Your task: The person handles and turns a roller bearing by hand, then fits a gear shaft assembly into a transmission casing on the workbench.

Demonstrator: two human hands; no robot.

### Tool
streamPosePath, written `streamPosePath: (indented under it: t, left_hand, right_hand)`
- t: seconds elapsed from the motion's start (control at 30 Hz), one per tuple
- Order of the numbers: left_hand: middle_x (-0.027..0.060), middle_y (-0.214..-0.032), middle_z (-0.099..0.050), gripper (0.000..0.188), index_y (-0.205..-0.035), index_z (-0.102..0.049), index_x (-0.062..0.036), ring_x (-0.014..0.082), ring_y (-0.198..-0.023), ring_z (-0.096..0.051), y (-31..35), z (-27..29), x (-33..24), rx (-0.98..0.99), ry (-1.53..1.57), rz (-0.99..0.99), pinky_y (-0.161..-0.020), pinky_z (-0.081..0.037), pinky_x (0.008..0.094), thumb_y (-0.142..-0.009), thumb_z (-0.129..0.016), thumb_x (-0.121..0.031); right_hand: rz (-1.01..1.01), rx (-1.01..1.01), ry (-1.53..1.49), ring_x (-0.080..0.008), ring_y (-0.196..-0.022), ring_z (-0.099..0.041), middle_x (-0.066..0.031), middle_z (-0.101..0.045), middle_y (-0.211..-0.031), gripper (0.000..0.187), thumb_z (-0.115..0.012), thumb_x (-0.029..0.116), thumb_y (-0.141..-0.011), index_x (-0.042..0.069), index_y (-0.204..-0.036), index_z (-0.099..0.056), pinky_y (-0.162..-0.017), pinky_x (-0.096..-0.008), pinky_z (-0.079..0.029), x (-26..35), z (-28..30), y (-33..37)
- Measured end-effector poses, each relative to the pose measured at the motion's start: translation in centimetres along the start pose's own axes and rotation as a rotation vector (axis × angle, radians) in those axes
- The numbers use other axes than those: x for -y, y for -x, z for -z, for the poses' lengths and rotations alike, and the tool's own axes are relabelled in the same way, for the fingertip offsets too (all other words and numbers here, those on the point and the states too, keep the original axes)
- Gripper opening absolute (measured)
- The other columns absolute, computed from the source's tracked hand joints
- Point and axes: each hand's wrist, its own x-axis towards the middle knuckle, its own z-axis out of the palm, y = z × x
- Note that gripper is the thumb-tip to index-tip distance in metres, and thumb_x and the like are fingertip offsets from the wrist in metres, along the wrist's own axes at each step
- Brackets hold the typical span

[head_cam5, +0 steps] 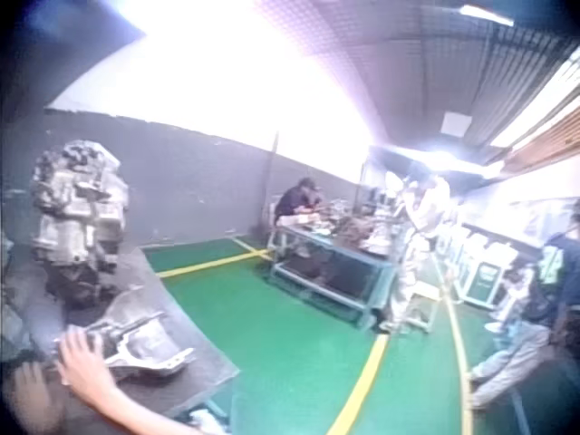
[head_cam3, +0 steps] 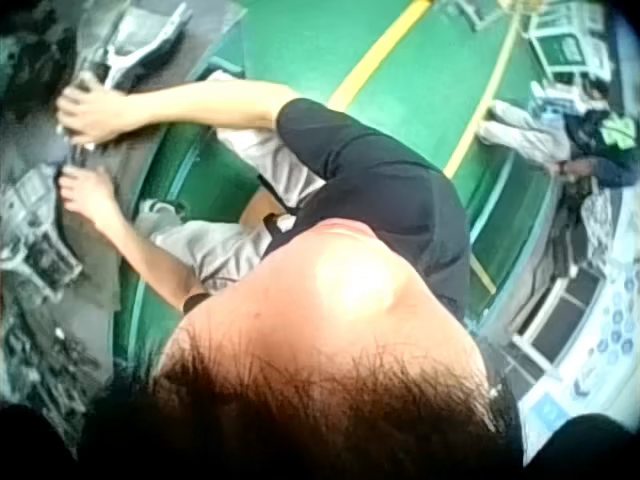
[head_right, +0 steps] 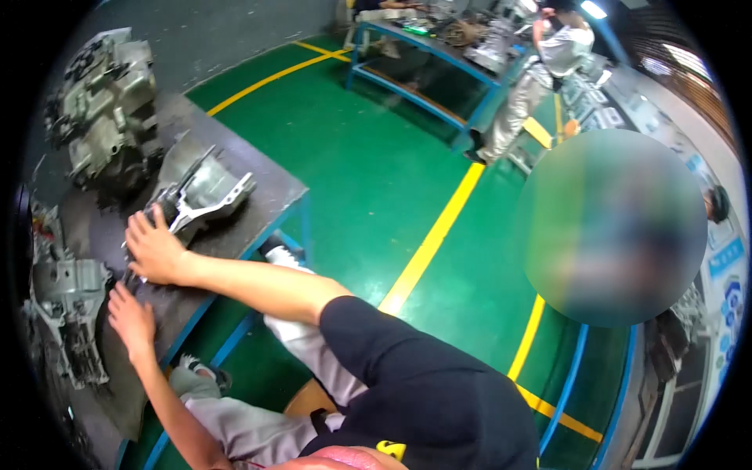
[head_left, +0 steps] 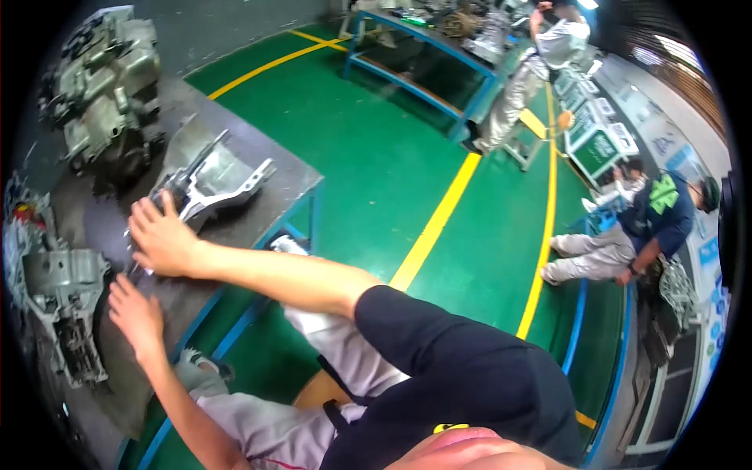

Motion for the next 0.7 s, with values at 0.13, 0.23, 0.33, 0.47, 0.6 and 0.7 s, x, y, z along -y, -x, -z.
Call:
streamPosePath:
  t: [0.13,0.23,0.33,0.47,0.6,0.7]
  left_hand:
    - [0.0213,-0.143,-0.041,0.080,-0.146,-0.030,-0.0008,0.0378,-0.131,-0.041,0.3,-1.1,-1.7,-0.037,0.107,-0.076,-0.103,-0.041,0.0517,-0.083,-0.071,-0.026]
    - [0.0189,-0.137,-0.046,0.065,-0.140,-0.039,-0.0045,0.0379,-0.126,-0.044,-0.8,-0.4,1.7,0.100,0.273,-0.051,-0.100,-0.041,0.0524,-0.086,-0.067,-0.029]
    - [0.0182,-0.122,-0.055,0.039,-0.122,-0.054,-0.0033,0.0398,-0.116,-0.049,-2.8,0.2,4.6,0.159,0.419,-0.046,-0.095,-0.042,0.0489,-0.096,-0.056,-0.031]
    - [0.0255,-0.121,-0.057,0.046,-0.121,-0.056,0.0046,0.0431,-0.115,-0.051,-4.4,0.0,3.7,0.092,0.512,-0.045,-0.098,-0.040,0.0460,-0.101,-0.046,-0.036]
    - [0.0295,-0.118,-0.060,0.048,-0.120,-0.059,0.0061,0.0459,-0.112,-0.055,-6.0,-3.4,5.7,0.151,0.531,-0.043,-0.094,-0.044,0.0473,-0.102,-0.043,-0.035]
    - [0.0315,-0.115,-0.061,0.046,-0.118,-0.061,0.0045,0.0462,-0.110,-0.056,-6.0,-5.2,7.1,0.085,0.710,-0.066,-0.091,-0.045,0.0488,-0.102,-0.043,-0.035]
  right_hand:
    - [-0.032,0.046,0.059,-0.0386,-0.132,-0.040,-0.0244,-0.049,-0.136,0.062,-0.062,0.046,-0.085,-0.003,-0.123,-0.057,-0.107,-0.0666,-0.023,-1.7,1.7,1.7]
    - [0.000,0.063,-0.039,-0.0389,-0.132,-0.040,-0.0239,-0.050,-0.136,0.062,-0.060,0.046,-0.086,-0.002,-0.124,-0.058,-0.108,-0.0674,-0.022,-0.5,0.9,1.8]
    - [0.016,0.008,-0.040,-0.0371,-0.131,-0.040,-0.0231,-0.051,-0.134,0.062,-0.061,0.045,-0.085,-0.003,-0.125,-0.059,-0.110,-0.0648,-0.021,0.3,0.8,2.0]
    - [0.052,0.005,0.013,-0.0356,-0.128,-0.042,-0.0218,-0.053,-0.131,0.062,-0.064,0.044,-0.082,-0.004,-0.121,-0.060,-0.109,-0.0635,-0.023,-0.9,1.7,2.5]
    - [0.095,-0.014,0.019,-0.0354,-0.128,-0.042,-0.0214,-0.055,-0.128,0.061,-0.064,0.042,-0.080,-0.005,-0.119,-0.061,-0.108,-0.0647,-0.024,-0.7,1.5,2.3]
    - [0.121,0.085,0.010,-0.0339,-0.107,-0.050,-0.0175,-0.061,-0.105,0.038,-0.060,0.033,-0.078,0.000,-0.094,-0.072,-0.102,-0.0689,-0.028,1.1,2.0,1.6]
